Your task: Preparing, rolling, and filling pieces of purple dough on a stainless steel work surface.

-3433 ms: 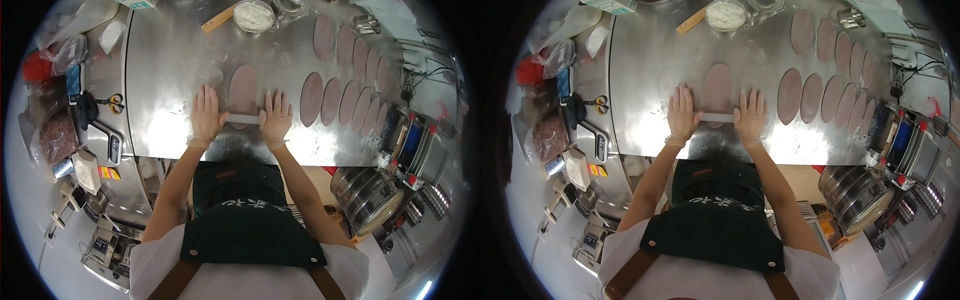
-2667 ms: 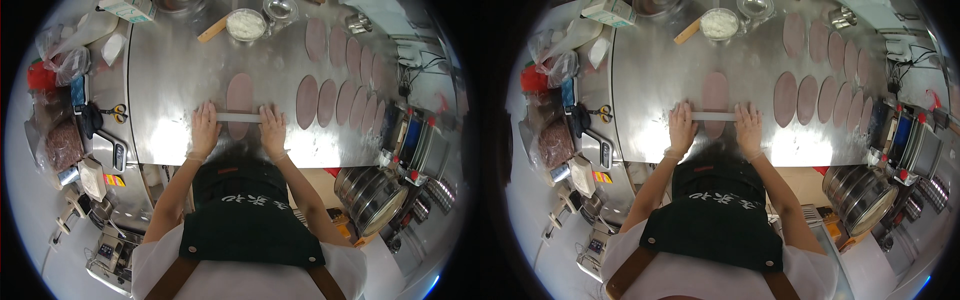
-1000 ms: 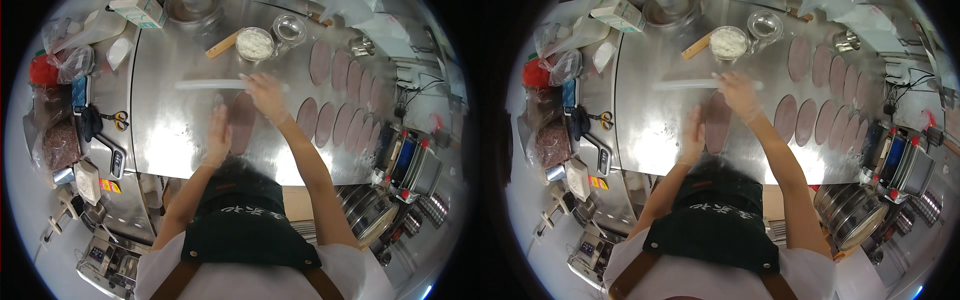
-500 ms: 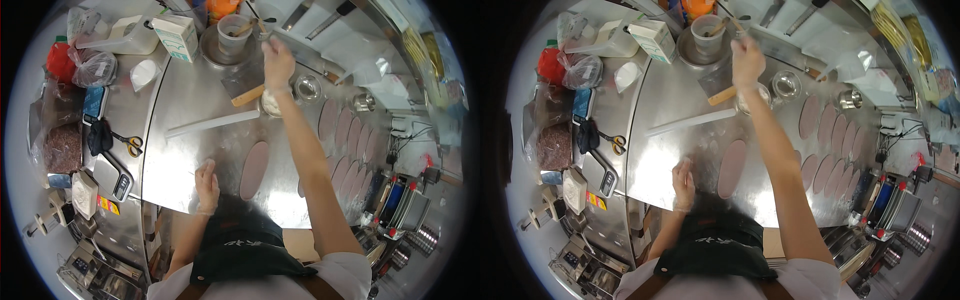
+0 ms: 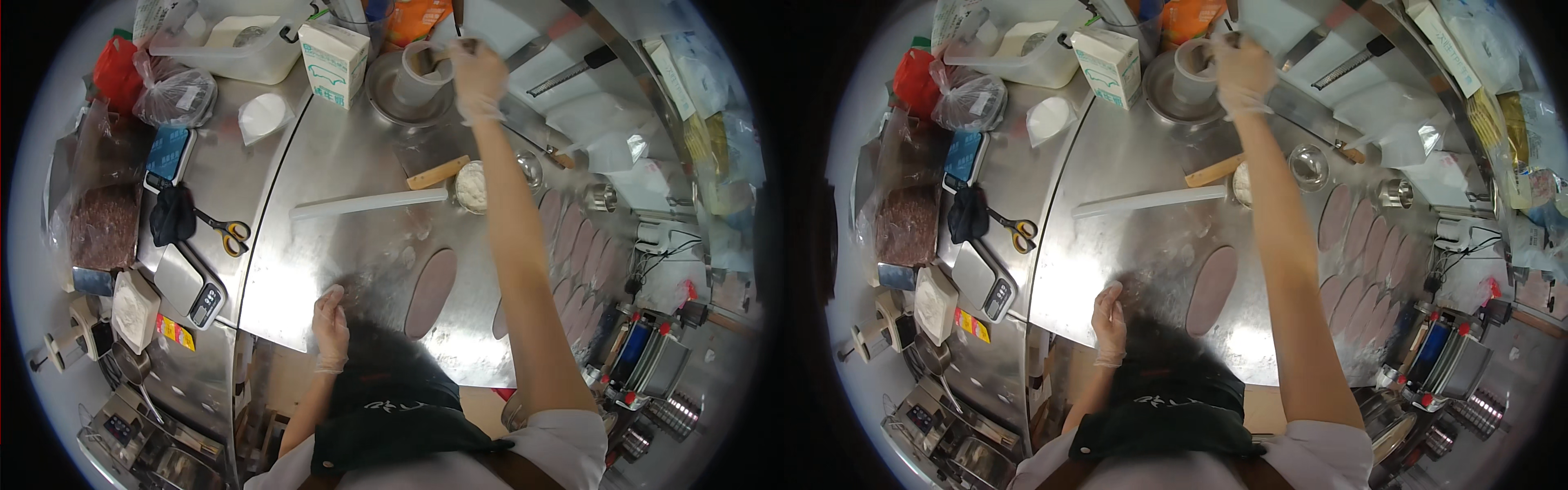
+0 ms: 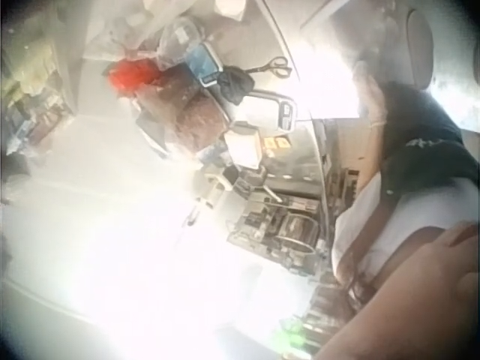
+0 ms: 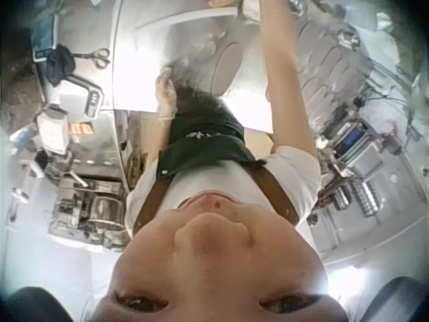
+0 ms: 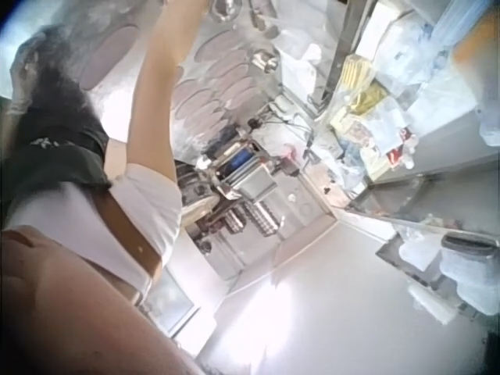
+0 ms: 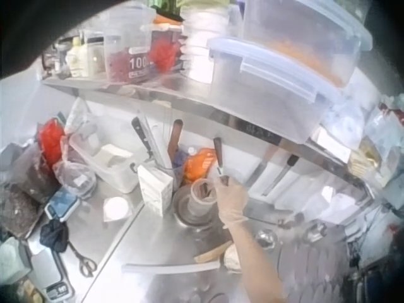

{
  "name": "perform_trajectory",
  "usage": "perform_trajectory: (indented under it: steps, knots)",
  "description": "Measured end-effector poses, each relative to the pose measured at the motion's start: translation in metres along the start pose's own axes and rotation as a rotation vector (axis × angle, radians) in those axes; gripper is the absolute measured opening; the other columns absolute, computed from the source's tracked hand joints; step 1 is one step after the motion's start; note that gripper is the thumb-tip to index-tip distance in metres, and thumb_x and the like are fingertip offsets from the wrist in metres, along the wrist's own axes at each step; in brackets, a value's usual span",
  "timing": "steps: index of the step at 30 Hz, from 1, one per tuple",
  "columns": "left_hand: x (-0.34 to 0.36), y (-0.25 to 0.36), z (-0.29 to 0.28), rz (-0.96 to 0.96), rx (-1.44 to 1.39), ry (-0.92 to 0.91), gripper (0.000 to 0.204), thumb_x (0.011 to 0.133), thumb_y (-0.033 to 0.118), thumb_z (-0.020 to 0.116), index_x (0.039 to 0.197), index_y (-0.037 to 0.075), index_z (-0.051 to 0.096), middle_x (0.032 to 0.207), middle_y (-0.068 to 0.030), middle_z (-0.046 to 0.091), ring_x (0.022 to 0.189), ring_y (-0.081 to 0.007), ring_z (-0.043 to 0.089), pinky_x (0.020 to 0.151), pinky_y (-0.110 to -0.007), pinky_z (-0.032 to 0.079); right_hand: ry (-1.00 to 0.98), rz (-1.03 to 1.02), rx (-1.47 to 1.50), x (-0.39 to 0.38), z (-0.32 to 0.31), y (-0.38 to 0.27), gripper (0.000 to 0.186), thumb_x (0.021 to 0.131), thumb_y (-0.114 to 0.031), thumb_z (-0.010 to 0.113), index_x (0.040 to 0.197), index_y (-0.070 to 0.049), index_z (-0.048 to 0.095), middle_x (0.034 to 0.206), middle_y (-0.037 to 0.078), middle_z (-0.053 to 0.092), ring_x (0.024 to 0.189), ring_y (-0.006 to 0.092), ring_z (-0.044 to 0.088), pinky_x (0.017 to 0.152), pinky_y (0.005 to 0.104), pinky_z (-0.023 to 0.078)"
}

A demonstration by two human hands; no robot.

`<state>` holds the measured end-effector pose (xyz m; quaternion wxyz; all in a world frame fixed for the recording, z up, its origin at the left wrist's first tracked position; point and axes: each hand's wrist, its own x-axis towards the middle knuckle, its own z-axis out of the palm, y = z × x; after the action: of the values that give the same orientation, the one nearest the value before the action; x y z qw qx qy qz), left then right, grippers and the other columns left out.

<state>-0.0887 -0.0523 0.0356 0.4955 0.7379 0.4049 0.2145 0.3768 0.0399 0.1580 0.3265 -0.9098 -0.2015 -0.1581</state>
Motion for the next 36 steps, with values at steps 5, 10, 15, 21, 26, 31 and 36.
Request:
perform_trajectory:
  steps: [5,10,15,21,26,31,36]
  knots:
    - [-0.003,-0.006,-0.01,0.014,0.034,-0.008,0.036,0.089,-0.01,0.051,0.118,0.007,0.064,0.115,-0.014,0.063,0.109,-0.0289,0.06,0.095,-0.035,0.049,0.252,0.028,0.21,0.012,-0.042,0.048,0.033,0.083,-0.033,0.068,0.082,0.0,0.07,0.073,0.018,0.069,0.067,0.033,0.068,0.064,0.0403,0.053]
    - [-0.005,0.006,-0.011,0.0,-0.024,-0.037,0.029,0.092,-0.007,0.05,0.115,0.004,0.064,0.115,-0.0133,0.065,0.11,-0.0268,0.06,0.097,-0.034,0.047,0.156,0.506,0.702,0.001,-0.052,0.061,0.029,0.083,-0.023,0.073,0.077,0.004,0.068,0.064,0.004,0.061,0.051,0.009,0.054,0.05,0.0269,0.045]
    - [-0.009,0.009,-0.011,-0.086,-0.094,-0.035,0.024,0.095,-0.003,0.048,0.112,-0.001,0.064,0.115,-0.0132,0.065,0.111,-0.0242,0.06,0.1,-0.033,0.045,0.153,0.351,0.525,0.007,-0.052,0.082,0.025,0.082,-0.021,0.073,0.088,0.004,0.07,0.071,0.011,0.068,0.058,0.0158,0.061,0.059,0.0292,0.05]
    - [-0.013,0.006,-0.013,-0.131,-0.103,0.004,0.023,0.097,-0.002,0.047,0.112,-0.002,0.064,0.115,-0.0134,0.065,0.112,-0.0234,0.06,0.1,-0.032,0.045,0.101,-0.037,0.47,-0.01,-0.06,0.048,0.023,0.082,-0.02,0.074,0.098,-0.004,0.072,0.085,0.012,0.072,0.073,0.0222,0.067,0.07,0.0286,0.052]
    - [-0.012,0.007,-0.009,-0.083,-0.133,0.014,0.025,0.094,-0.005,0.049,0.113,0.0,0.064,0.114,-0.0136,0.065,0.109,-0.0261,0.061,0.096,-0.033,0.048,-0.076,-0.658,0.241,-0.04,-0.074,0.045,0.025,0.076,-0.018,0.077,0.101,-0.017,0.073,0.09,0.002,0.069,0.073,0.0221,0.066,0.066,0.0304,0.052]
    - [-0.018,0.015,-0.013,-0.058,-0.089,-0.006,0.025,0.094,-0.005,0.048,0.113,0.0,0.065,0.113,-0.0138,0.066,0.108,-0.026,0.062,0.096,-0.033,0.048,-0.155,-0.685,0.076,-0.072,-0.092,0.06,0.035,0.069,-0.018,0.078,0.103,-0.023,0.073,0.088,0.0,0.066,0.071,0.0222,0.064,0.061,0.0313,0.052]
    - [-0.026,0.012,-0.008,-0.132,-0.102,-0.048,0.025,0.094,-0.004,0.048,0.112,0.0,0.065,0.113,-0.0141,0.066,0.109,-0.026,0.061,0.097,-0.033,0.047,-0.084,-0.334,0.391,-0.091,-0.101,0.074,0.023,0.081,-0.015,0.073,0.103,-0.014,0.072,0.077,0.001,0.062,0.065,0.0154,0.06,0.06,0.0286,0.048]
